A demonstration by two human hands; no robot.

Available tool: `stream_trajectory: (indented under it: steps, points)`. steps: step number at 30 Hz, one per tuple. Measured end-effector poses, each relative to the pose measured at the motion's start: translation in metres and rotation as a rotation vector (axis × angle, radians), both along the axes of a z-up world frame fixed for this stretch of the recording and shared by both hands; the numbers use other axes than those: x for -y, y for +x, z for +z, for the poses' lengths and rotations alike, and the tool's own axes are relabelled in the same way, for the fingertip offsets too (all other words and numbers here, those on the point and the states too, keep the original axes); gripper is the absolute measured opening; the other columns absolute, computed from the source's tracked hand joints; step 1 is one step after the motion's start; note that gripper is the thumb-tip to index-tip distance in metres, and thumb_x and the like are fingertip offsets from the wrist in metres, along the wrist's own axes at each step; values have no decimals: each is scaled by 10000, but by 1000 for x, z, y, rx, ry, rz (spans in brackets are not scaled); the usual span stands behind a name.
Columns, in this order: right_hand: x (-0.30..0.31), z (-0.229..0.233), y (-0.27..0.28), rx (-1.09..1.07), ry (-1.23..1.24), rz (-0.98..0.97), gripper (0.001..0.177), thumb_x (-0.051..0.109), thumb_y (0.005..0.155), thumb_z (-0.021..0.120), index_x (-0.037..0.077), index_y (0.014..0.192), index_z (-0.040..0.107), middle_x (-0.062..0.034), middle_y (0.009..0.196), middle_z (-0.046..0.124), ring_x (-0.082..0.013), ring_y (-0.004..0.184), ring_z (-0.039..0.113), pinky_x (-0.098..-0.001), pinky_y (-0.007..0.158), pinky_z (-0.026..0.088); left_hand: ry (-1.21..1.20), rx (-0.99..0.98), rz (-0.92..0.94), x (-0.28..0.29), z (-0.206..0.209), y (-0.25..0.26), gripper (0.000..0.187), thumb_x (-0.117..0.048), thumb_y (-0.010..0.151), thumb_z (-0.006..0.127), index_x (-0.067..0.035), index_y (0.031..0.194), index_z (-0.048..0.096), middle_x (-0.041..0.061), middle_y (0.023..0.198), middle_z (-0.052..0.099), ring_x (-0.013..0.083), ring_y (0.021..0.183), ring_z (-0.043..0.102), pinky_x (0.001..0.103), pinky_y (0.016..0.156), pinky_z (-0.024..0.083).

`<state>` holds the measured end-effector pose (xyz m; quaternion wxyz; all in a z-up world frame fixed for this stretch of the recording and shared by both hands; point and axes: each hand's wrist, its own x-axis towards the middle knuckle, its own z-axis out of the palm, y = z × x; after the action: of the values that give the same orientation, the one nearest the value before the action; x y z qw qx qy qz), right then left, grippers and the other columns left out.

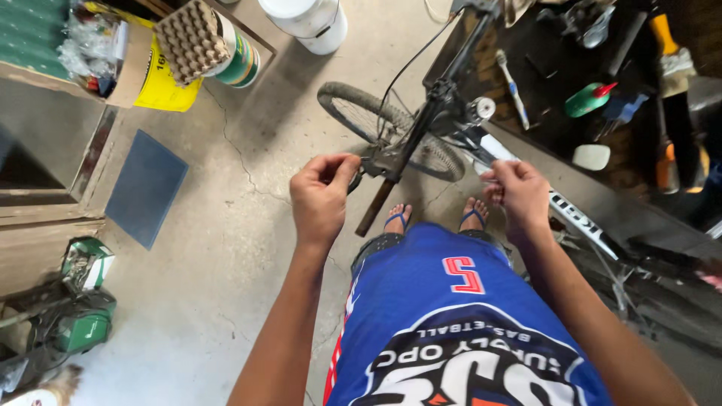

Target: The person works on a bicycle handlebar, removing the old grip from the bar and handling a small metal part. They sand the part with a piece of sandpaper, apply liquid from a green squeeze bottle onto it, and slide a new grip onto the handlebar, pressing and twisting it into place.

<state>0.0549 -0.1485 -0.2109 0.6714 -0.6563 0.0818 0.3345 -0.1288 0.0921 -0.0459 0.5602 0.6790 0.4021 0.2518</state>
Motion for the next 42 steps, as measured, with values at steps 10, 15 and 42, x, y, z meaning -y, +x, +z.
stream_trajectory:
  steps: [10,15,42]
  points:
    - [-34,47,-77,215,-225,325,225,201,997,647,1,1088,695,-44,894,749,-76,700,652,-243,600,529,326,-48,-381,-43,-50,-8,101,-137,884,782,-56,941,769,91,845,733,194,724,688,321,682,545]
    - [-55,61,-105,231,-225,299,192,170,1008,650,-1,1081,695,-61,861,735,-86,713,668,-240,607,526,380,12,-560,-59,-69,4,110,-129,873,773,-39,925,736,116,835,717,267,740,690,374,685,536]
    - [-59,84,-134,264,-270,185,187,161,1013,662,10,1112,711,-52,899,746,-92,744,664,-248,629,545,542,-42,-745,-70,-90,15,101,-149,879,783,-72,920,732,117,851,704,338,859,664,454,768,503]
